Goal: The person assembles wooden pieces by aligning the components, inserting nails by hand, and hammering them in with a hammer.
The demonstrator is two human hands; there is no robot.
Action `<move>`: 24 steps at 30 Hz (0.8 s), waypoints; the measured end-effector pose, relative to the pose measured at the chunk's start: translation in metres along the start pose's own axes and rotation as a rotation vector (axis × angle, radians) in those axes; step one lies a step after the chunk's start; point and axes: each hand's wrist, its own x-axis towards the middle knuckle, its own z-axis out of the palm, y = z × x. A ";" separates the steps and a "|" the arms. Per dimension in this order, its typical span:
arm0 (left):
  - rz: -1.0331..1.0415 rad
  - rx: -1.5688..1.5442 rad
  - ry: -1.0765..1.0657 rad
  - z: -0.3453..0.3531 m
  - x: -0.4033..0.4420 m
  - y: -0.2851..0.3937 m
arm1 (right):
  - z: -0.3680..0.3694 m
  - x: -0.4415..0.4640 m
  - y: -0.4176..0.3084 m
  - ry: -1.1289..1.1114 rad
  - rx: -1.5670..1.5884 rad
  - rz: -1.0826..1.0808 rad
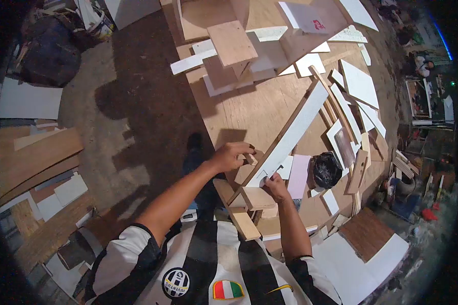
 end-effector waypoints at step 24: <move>-0.100 -0.167 -0.096 0.015 -0.014 0.003 | -0.009 0.007 0.039 0.053 -0.148 -0.129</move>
